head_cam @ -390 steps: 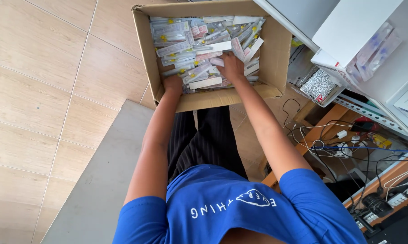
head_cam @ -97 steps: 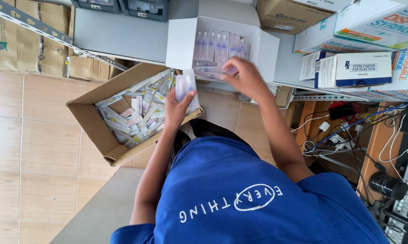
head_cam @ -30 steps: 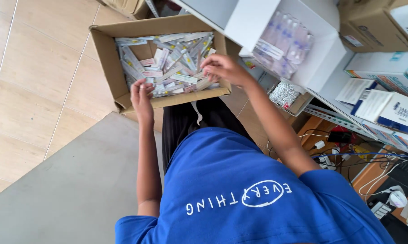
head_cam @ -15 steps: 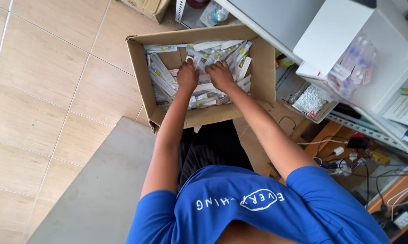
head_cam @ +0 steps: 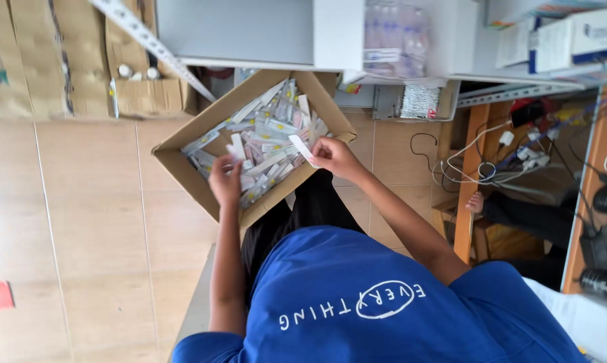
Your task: The person repeatedly picks up individually wrapped syringes from a large cardboard box and places them into a smaller white box on a shelf. The person handles the syringes by hand, transferring them in small batches until the smaller box is filled.
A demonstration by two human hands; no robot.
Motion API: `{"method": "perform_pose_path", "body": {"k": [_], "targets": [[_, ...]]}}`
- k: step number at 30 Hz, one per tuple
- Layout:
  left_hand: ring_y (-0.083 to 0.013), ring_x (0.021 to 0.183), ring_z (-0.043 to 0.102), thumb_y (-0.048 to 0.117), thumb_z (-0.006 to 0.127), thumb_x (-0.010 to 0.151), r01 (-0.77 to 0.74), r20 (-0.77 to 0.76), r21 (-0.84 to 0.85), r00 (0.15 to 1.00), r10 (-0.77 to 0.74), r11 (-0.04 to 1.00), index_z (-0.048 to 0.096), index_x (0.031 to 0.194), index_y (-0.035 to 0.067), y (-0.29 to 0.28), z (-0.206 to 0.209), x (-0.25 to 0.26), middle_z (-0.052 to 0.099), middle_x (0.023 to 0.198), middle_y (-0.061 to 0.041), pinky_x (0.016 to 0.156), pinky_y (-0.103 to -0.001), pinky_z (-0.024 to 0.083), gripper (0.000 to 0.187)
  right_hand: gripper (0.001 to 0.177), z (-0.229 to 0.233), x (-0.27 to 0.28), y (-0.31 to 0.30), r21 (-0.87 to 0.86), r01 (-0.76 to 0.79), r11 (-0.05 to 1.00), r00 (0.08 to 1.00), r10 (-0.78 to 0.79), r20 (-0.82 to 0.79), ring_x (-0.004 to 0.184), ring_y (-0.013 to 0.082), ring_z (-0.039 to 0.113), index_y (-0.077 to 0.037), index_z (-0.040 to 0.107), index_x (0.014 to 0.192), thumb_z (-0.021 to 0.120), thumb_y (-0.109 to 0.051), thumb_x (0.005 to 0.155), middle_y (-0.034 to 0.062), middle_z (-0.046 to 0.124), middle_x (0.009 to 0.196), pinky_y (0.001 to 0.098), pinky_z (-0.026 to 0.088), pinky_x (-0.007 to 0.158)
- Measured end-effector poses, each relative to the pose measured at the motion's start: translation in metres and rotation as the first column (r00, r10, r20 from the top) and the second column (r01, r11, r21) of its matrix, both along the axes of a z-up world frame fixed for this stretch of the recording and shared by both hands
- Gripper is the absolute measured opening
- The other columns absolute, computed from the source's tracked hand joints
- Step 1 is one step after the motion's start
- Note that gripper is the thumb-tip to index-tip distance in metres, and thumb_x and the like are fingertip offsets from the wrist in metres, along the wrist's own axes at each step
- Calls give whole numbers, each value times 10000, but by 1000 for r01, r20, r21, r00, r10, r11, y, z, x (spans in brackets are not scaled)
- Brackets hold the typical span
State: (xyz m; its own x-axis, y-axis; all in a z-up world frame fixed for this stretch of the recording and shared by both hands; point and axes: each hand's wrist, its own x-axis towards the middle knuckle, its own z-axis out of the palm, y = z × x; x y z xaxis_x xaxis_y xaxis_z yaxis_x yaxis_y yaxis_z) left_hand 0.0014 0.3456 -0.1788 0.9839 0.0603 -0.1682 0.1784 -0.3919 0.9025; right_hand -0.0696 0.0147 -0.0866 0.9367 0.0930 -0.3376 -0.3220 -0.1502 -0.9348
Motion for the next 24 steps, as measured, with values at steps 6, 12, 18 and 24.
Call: {"method": "perform_pose_path", "body": {"k": [6,12,18,24], "targets": [[-155,826,705,114,833,861,90,-3,-22,996,-90,996,669,1069,27,12,54,8,734,988,-65,736,-299,565,279,152,112,-26,-84,109,450,886,882,-460,101,863,93,716,-87,630,986,764,-123,923,15,736,943,249,588,758],[-102,801,684,125,796,913,154,26,-158,988,-152,975,659,1089,33,-52,72,4,714,930,-45,719,-266,554,241,285,160,11,-196,-398,572,718,795,-364,485,807,86,628,-65,581,1008,854,-104,938,39,689,970,230,507,683],[-107,763,647,158,748,943,300,-82,-236,942,-327,924,670,1115,29,-121,93,-31,707,899,-49,680,-274,528,228,337,118,75,-263,-613,472,633,871,-226,437,787,189,753,-59,593,970,899,-169,885,84,729,857,318,561,654],[-101,766,669,151,762,915,280,-76,-165,952,-295,946,671,1101,24,-155,122,-41,719,947,-40,675,-269,543,242,396,56,143,-291,-933,319,168,946,-115,303,841,431,702,-6,638,994,869,-172,720,240,694,988,481,574,668]]}}
